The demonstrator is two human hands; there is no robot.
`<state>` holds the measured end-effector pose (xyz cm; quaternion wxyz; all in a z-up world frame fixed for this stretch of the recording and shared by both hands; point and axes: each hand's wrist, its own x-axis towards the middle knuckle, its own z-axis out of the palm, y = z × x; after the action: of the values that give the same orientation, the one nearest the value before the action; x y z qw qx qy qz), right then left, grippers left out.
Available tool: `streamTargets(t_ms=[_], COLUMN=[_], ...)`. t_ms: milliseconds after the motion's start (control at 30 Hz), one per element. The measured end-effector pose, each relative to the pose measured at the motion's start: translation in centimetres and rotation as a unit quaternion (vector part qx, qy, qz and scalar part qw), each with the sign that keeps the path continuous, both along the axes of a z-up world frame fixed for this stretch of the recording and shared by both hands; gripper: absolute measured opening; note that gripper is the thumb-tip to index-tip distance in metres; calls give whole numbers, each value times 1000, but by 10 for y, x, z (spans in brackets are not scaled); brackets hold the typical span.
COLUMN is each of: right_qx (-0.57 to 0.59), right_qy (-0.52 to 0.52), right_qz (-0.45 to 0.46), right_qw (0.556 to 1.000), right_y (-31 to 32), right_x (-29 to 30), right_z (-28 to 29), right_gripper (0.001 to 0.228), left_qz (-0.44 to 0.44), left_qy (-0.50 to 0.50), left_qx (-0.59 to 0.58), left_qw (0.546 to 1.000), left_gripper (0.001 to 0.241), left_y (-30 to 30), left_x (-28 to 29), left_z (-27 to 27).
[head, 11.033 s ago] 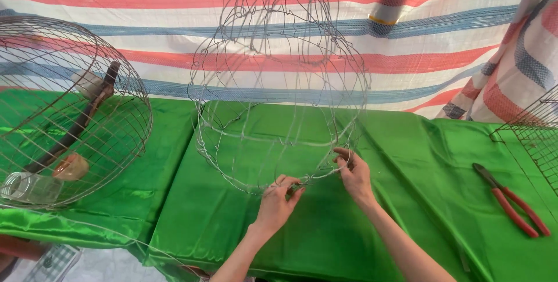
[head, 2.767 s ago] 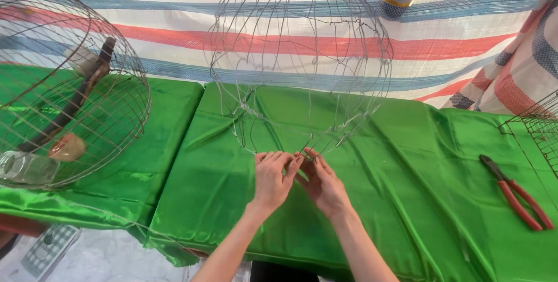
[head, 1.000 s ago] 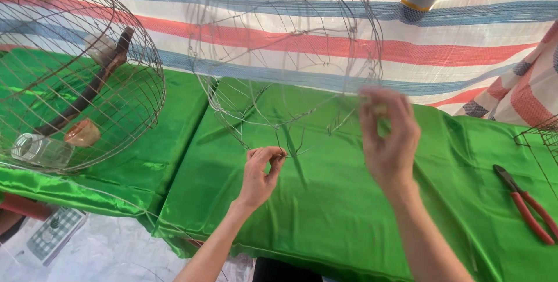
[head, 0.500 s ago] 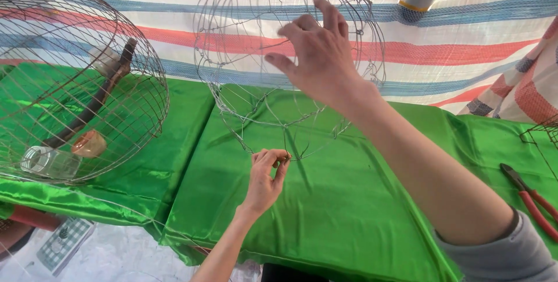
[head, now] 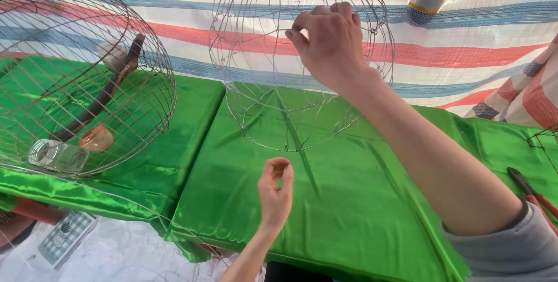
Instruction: Finalizing the structure of a wire birdcage by twisting wire ends together by hand.
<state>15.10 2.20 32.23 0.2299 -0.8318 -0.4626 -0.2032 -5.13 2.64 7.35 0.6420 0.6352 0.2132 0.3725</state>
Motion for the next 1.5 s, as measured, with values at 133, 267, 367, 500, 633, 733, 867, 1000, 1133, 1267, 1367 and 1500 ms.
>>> streamTargets(t_ms=[133,267,367,500,633,733,867,1000,1133,1267,1367,1500], right_qx=[-2,-13,-6,-13,-9,-31,-18,8,5,19,28,14], right_qy=[-10,5,-6,6,-1,20,0,-9,-18,-15,-15,-29], right_qz=[5,-5,-9,-22,-32,-42,-29,-24,-31,-24,-17,-33], right_qw=[1000,1000,1000,1000,999,998,999,1000,999,999,999,999], right_y=[-2,-3,1,6,15,15,14,16,18,18,18,21], right_x=[1,1,4,-5,-9,-15,-13,-9,-10,-2,0,13], right_z=[2,1,0,3,0,1,-1,-7,-5,-7,-7,-12], right_gripper=[30,31,29,31,31,34,32,30,32,33,34,34], left_qz=[10,44,70,72,82,87,71,59,92,122,140,140], left_qy=[-15,-22,-20,-30,54,127,94,53,-3,-66,-100,-109], left_qx=[-22,49,112,258,381,424,411,384,394,381,371,337], left_qw=[1000,998,991,963,919,892,904,920,915,914,913,925], left_gripper=[17,15,14,24,33,32,16,13,11,14,9,8], left_y=[-9,-11,-6,1,8,12,21,23,17,10,3,-9], left_x=[6,8,12,11,10,11,13,12,21,31,31,30], left_z=[7,22,21,18,24,31,35,32,16,-4,2,4])
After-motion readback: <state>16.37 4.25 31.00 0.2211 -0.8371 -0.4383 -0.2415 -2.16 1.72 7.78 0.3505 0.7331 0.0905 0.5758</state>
